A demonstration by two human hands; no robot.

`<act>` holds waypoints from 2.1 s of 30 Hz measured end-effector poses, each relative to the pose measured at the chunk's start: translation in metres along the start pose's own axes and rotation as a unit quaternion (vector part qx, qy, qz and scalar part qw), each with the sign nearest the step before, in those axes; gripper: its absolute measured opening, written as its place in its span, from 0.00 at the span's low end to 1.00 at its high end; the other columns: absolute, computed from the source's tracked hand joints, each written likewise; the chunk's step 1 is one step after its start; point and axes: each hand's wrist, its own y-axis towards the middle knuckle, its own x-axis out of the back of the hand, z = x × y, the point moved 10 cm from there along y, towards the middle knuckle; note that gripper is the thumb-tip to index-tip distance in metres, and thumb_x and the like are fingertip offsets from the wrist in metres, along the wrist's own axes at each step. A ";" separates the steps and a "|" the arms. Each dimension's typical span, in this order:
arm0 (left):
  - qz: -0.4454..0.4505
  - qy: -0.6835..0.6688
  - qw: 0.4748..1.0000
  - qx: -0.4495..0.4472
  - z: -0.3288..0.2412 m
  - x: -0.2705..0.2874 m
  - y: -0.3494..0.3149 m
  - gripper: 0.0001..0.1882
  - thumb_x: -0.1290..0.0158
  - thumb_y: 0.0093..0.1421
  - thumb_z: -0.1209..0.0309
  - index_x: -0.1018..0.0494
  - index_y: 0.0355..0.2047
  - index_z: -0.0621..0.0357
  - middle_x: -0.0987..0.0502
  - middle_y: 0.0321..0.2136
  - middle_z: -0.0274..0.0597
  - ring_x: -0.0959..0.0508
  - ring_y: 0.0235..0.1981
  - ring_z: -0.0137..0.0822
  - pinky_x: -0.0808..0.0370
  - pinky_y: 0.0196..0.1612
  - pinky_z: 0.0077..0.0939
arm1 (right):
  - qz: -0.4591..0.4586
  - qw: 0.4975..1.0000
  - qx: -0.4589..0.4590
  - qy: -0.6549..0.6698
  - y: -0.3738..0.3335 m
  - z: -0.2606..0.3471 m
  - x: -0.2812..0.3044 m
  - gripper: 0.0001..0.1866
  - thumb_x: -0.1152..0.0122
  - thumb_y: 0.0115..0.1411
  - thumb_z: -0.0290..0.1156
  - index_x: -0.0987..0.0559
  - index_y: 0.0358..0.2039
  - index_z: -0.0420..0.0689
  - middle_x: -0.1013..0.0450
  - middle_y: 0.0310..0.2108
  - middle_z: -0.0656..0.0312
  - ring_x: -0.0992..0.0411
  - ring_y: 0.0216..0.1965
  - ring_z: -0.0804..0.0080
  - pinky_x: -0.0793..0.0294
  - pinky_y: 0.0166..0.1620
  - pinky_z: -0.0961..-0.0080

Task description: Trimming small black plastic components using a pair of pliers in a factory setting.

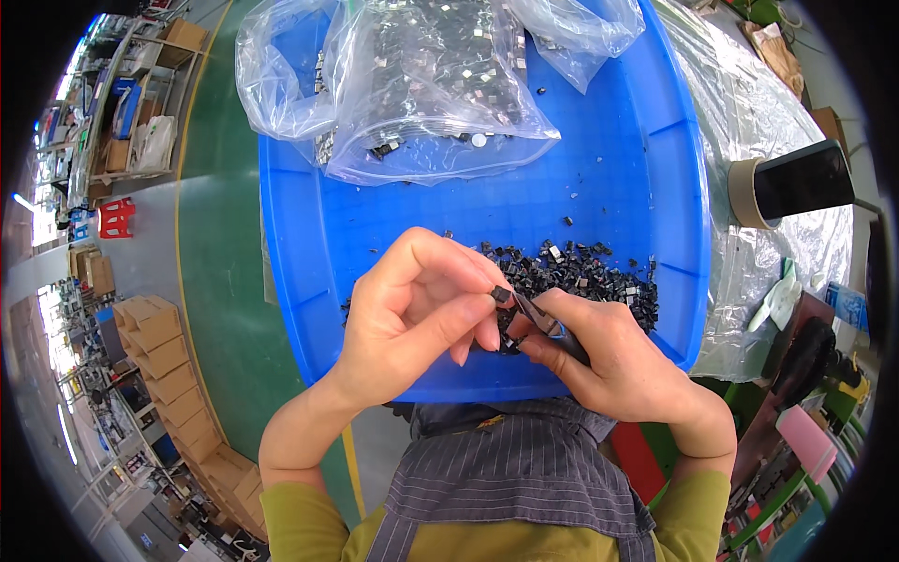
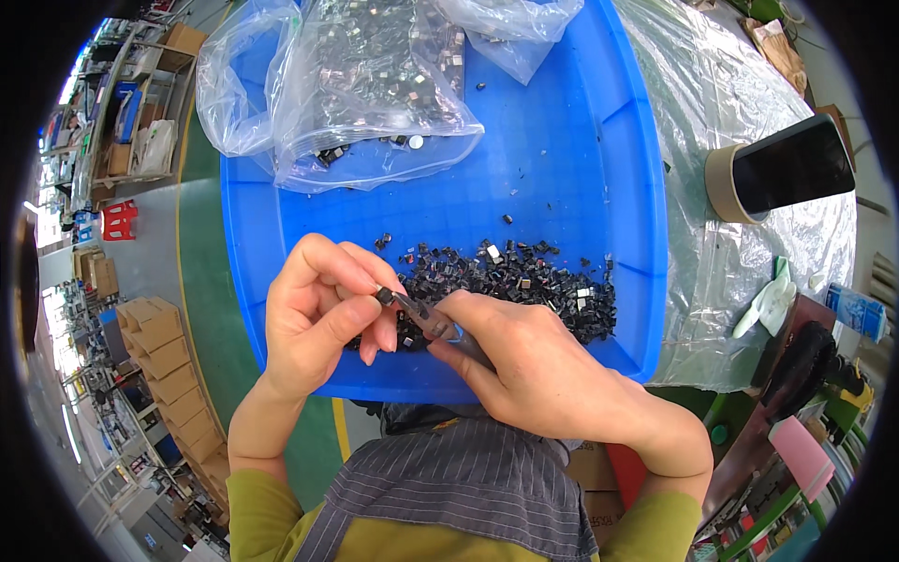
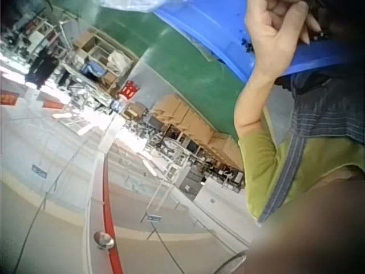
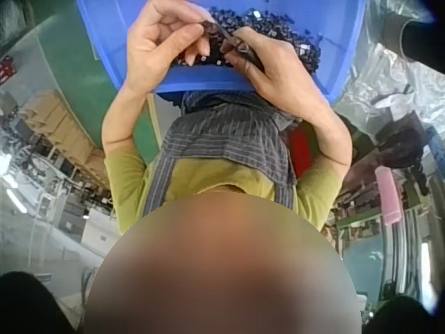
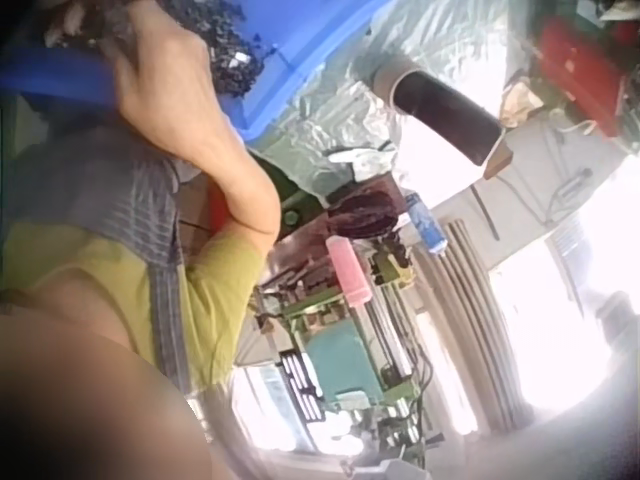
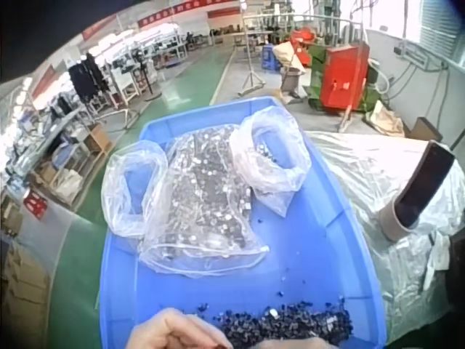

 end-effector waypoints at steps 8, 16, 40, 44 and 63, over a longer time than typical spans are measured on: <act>-0.014 -0.013 1.000 0.011 0.005 0.004 0.000 0.08 0.51 0.64 0.82 0.34 0.42 0.62 0.24 0.40 0.47 0.22 0.35 0.28 0.24 0.30 0.17 | -0.022 1.000 0.012 -0.013 0.002 0.003 0.002 0.09 0.42 0.58 0.23 0.28 0.40 0.36 0.27 0.32 0.44 0.27 0.36 0.42 0.28 0.36 0.57; -0.009 -0.038 0.999 0.006 0.005 0.003 0.001 0.08 0.49 0.63 0.82 0.33 0.41 0.62 0.24 0.37 0.46 0.22 0.33 0.27 0.25 0.29 0.17 | -0.026 1.000 0.000 -0.009 0.001 0.000 0.004 0.10 0.42 0.58 0.23 0.28 0.40 0.36 0.27 0.33 0.44 0.27 0.37 0.42 0.28 0.37 0.56; -0.019 0.070 0.997 0.025 0.005 0.003 -0.002 0.06 0.45 0.62 0.79 0.30 0.38 0.59 0.23 0.32 0.38 0.24 0.26 0.21 0.31 0.23 0.12 | 0.042 0.998 -0.047 -0.027 0.002 -0.008 -0.005 0.11 0.42 0.61 0.27 0.28 0.41 0.36 0.26 0.33 0.44 0.26 0.38 0.44 0.29 0.39 0.58; -0.035 0.091 0.993 0.067 0.007 0.002 -0.003 0.05 0.47 0.64 0.78 0.30 0.39 0.59 0.22 0.32 0.37 0.24 0.26 0.21 0.31 0.23 0.13 | 0.008 0.996 -0.017 -0.084 0.002 -0.003 0.001 0.10 0.42 0.61 0.28 0.30 0.37 0.35 0.28 0.25 0.41 0.28 0.31 0.39 0.30 0.31 0.52; -0.047 0.634 0.678 -0.370 -0.042 -0.045 -0.030 0.13 0.39 0.52 0.78 0.26 0.38 0.68 0.29 0.19 0.39 0.29 0.16 0.33 0.36 0.17 0.26 | -0.014 0.999 0.021 -0.031 0.003 0.001 0.000 0.11 0.41 0.60 0.28 0.31 0.37 0.35 0.29 0.23 0.40 0.28 0.29 0.38 0.32 0.28 0.52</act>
